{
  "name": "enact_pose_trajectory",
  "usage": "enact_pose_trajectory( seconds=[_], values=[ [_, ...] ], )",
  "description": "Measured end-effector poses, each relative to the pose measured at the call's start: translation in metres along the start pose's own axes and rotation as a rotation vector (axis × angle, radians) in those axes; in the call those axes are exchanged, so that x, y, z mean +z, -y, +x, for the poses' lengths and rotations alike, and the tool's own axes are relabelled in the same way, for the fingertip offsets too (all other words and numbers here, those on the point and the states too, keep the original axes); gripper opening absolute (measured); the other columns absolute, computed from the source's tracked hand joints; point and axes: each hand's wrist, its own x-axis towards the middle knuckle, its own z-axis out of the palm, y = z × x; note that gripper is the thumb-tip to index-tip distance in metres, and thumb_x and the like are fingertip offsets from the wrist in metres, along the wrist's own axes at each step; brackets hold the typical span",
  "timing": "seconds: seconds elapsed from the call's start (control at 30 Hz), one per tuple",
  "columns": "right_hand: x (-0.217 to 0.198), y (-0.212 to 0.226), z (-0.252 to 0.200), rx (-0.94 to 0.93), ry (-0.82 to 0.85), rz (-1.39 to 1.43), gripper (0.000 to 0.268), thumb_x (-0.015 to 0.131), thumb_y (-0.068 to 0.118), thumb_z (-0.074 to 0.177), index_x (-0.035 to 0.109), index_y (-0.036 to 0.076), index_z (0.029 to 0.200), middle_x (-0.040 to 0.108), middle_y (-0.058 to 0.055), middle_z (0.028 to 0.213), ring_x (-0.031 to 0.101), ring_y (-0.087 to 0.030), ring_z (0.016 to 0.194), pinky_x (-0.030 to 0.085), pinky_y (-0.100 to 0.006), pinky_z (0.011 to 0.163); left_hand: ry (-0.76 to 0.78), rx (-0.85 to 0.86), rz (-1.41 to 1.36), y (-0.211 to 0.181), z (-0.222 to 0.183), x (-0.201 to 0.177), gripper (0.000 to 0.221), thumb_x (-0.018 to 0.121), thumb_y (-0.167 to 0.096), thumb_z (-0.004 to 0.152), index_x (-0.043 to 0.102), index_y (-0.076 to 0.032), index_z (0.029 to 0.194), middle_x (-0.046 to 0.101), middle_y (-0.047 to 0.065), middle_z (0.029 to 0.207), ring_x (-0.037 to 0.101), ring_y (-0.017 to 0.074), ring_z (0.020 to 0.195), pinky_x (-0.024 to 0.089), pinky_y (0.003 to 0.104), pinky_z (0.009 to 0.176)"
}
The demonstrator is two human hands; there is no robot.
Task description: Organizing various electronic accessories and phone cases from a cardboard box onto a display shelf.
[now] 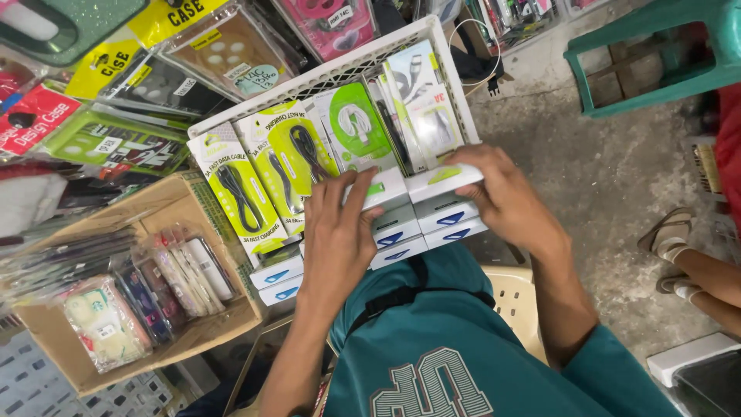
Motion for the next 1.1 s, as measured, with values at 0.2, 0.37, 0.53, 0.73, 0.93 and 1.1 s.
enact_pose_trajectory(
  seconds=[0.2, 0.37, 0.53, 0.73, 0.93, 1.1],
  values=[
    [-0.001, 0.012, -0.009, 0.024, 0.009, -0.007, 0.049, 0.07, -0.002, 0.082, 0.057, 0.007, 0.127, 0.062, -0.019, 0.131, 0.056, -0.04, 0.122, 0.044, -0.046, 0.104, -0.004, -0.048, -0.067, 0.005, -0.004, -0.002, 0.053, 0.074, 0.0, 0.084, 0.063, -0.008, 0.135, 0.061, 0.016, 0.126, 0.057, 0.0367, 0.116, 0.047, 0.048, 0.099],
    [-0.01, -0.001, -0.005, 0.024, 0.006, 0.009, 0.045, 0.067, -0.005, 0.088, 0.057, 0.005, 0.131, 0.065, -0.017, 0.129, 0.059, -0.038, 0.121, 0.046, -0.045, 0.104, -0.021, -0.043, -0.062, 0.004, -0.003, -0.004, 0.054, 0.075, 0.0, 0.084, 0.064, -0.009, 0.136, 0.062, 0.015, 0.125, 0.057, 0.0361, 0.114, 0.047, 0.047, 0.099],
    [-0.021, 0.014, 0.002, 0.016, 0.018, 0.003, 0.048, 0.063, -0.011, 0.087, 0.059, 0.004, 0.133, 0.065, -0.016, 0.132, 0.058, -0.039, 0.123, 0.047, -0.045, 0.102, -0.034, -0.037, -0.072, 0.004, -0.01, -0.006, 0.054, 0.075, -0.001, 0.084, 0.063, -0.009, 0.136, 0.062, 0.016, 0.125, 0.057, 0.0366, 0.115, 0.047, 0.047, 0.099],
    [-0.025, 0.033, -0.001, 0.133, 0.038, -0.071, 0.058, 0.062, -0.015, 0.081, 0.065, 0.01, 0.133, 0.065, -0.015, 0.13, 0.059, -0.037, 0.12, 0.048, -0.045, 0.098, -0.027, -0.053, -0.093, 0.006, -0.01, -0.006, 0.054, 0.074, -0.001, 0.083, 0.064, -0.009, 0.136, 0.061, 0.015, 0.125, 0.056, 0.0367, 0.115, 0.046, 0.047, 0.101],
    [-0.01, 0.032, 0.005, 0.103, 0.073, -0.025, 0.06, 0.062, -0.015, 0.081, 0.064, 0.013, 0.134, 0.063, -0.015, 0.131, 0.06, -0.038, 0.124, 0.051, -0.043, 0.096, -0.023, -0.055, -0.092, 0.008, -0.008, -0.004, 0.054, 0.074, -0.001, 0.084, 0.063, -0.008, 0.136, 0.061, 0.015, 0.125, 0.057, 0.0363, 0.115, 0.046, 0.047, 0.1],
    [-0.008, 0.032, 0.004, 0.125, 0.119, 0.004, 0.059, 0.062, -0.014, 0.077, 0.065, 0.012, 0.131, 0.064, -0.014, 0.131, 0.063, -0.037, 0.122, 0.052, -0.043, 0.096, -0.06, -0.066, -0.096, 0.011, -0.009, -0.003, 0.053, 0.075, -0.003, 0.085, 0.063, -0.008, 0.136, 0.061, 0.016, 0.125, 0.057, 0.0366, 0.115, 0.047, 0.047, 0.1]
  ],
)
